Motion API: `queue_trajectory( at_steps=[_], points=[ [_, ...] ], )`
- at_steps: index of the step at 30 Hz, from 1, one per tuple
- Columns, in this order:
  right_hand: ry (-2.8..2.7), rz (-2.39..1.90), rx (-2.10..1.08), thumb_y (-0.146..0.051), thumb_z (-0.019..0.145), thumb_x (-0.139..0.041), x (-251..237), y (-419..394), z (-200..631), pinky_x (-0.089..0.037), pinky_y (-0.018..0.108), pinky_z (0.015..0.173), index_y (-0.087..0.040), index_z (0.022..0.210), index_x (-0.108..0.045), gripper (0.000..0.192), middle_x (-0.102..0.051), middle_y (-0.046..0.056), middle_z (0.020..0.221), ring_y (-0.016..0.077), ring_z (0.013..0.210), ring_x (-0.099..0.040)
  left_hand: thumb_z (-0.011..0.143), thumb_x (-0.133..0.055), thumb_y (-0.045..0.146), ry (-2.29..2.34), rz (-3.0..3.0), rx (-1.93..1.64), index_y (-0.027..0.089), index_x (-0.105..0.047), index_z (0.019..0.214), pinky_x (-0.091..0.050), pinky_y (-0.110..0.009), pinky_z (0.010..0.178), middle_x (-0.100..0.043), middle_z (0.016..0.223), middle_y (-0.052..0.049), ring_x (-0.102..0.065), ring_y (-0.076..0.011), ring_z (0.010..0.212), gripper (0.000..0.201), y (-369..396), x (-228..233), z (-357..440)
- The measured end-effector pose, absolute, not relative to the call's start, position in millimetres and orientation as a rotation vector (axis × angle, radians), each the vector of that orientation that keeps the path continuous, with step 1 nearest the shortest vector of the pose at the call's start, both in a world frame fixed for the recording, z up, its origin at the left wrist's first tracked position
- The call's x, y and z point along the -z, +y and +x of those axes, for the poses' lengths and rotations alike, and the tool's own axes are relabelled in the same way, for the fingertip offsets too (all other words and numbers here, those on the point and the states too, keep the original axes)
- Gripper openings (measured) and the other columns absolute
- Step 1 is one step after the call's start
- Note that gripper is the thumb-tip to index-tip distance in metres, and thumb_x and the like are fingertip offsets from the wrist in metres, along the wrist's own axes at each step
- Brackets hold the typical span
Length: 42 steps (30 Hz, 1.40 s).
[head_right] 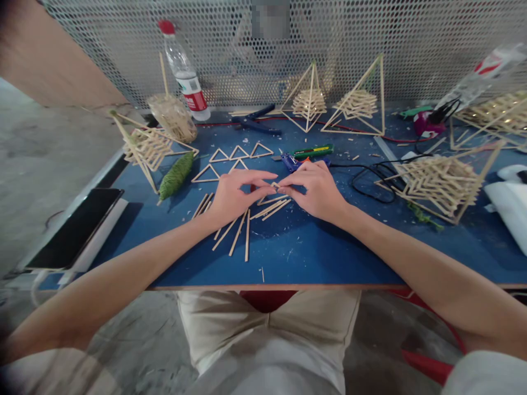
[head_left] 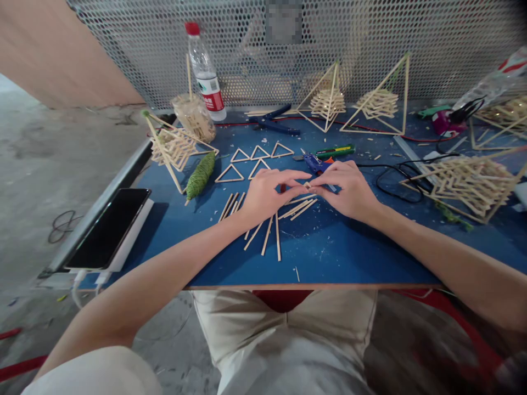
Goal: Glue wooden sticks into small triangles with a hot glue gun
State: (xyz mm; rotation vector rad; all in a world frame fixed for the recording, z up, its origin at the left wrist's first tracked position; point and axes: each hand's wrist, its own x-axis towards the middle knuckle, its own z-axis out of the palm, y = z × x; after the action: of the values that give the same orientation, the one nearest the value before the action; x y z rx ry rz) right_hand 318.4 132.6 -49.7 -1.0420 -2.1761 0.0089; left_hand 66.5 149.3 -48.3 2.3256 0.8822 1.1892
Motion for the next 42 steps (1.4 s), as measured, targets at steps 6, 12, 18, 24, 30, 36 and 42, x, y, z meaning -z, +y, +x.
queue_trajectory(
  at_steps=[6,12,18,24,30,36,42],
  points=[
    [-2.164,-1.059,-0.014,-0.038,0.105,-0.076,52.2,135.2,319.1,-0.047,0.046,0.092,-0.03,0.102,-0.089,0.016,-0.083,0.005,0.091,0.0246,0.087,-0.07,0.102,-0.085,0.032,0.946,2.356,-1.156,0.031,-0.083,0.125,-0.056,-0.043,0.104,-0.09,0.099,0.0,-0.085,-0.0189,0.087,0.024,150.8,49.4,68.3],
    [-2.163,-1.065,-0.026,-0.038,0.104,-0.077,53.1,136.1,319.2,-0.047,0.047,0.092,-0.03,0.101,-0.089,0.014,-0.081,0.005,0.09,0.025,0.089,-0.07,0.102,-0.084,0.037,0.942,2.341,-1.156,0.031,-0.085,0.121,-0.056,-0.041,0.101,-0.09,0.097,0.0,-0.084,-0.0178,0.083,0.02,153.0,51.1,69.7],
    [-2.166,-1.109,-0.069,-0.038,0.104,-0.078,52.5,135.7,319.4,-0.048,0.049,0.095,-0.032,0.103,-0.089,0.012,-0.081,0.005,0.091,0.0256,0.091,-0.071,0.104,-0.081,0.04,0.96,2.376,-1.155,0.035,-0.087,0.115,-0.056,-0.041,0.097,-0.089,0.096,0.002,-0.076,-0.0149,0.071,0.014,152.4,51.5,69.7],
    [-2.168,-1.095,-0.076,-0.038,0.103,-0.079,53.5,136.3,320.1,-0.047,0.048,0.093,-0.031,0.105,-0.089,0.013,-0.08,0.005,0.091,0.0259,0.091,-0.071,0.105,-0.079,0.039,0.95,2.396,-1.136,0.035,-0.088,0.115,-0.056,-0.041,0.097,-0.089,0.101,0.001,-0.078,-0.0166,0.078,0.013,151.9,50.4,69.4],
    [-2.158,-1.098,-0.089,-0.043,0.105,-0.077,54.9,137.3,320.4,-0.046,0.047,0.093,-0.031,0.104,-0.089,0.017,-0.079,0.005,0.091,0.0252,0.092,-0.071,0.105,-0.08,0.038,0.93,2.399,-1.153,0.033,-0.087,0.114,-0.055,-0.04,0.095,-0.09,0.102,0.001,-0.078,-0.0159,0.078,0.012,152.2,50.4,69.0],
    [-2.169,-1.104,-0.068,-0.04,0.104,-0.078,54.3,137.7,320.2,-0.047,0.047,0.092,-0.031,0.102,-0.089,0.014,-0.08,0.005,0.089,0.0259,0.092,-0.071,0.103,-0.083,0.037,0.952,2.396,-1.144,0.033,-0.084,0.123,-0.056,-0.042,0.1,-0.089,0.096,0.001,-0.079,-0.0162,0.077,0.02,153.2,52.4,68.7],
    [-2.171,-1.08,-0.029,-0.038,0.103,-0.077,52.3,136.6,318.4,-0.048,0.048,0.093,-0.031,0.1,-0.088,0.013,-0.082,0.005,0.091,0.0258,0.09,-0.071,0.105,-0.079,0.039,0.942,2.422,-1.129,0.034,-0.086,0.115,-0.056,-0.041,0.098,-0.089,0.102,0.001,-0.077,-0.015,0.074,0.013,153.3,51.2,68.9]
  ],
)
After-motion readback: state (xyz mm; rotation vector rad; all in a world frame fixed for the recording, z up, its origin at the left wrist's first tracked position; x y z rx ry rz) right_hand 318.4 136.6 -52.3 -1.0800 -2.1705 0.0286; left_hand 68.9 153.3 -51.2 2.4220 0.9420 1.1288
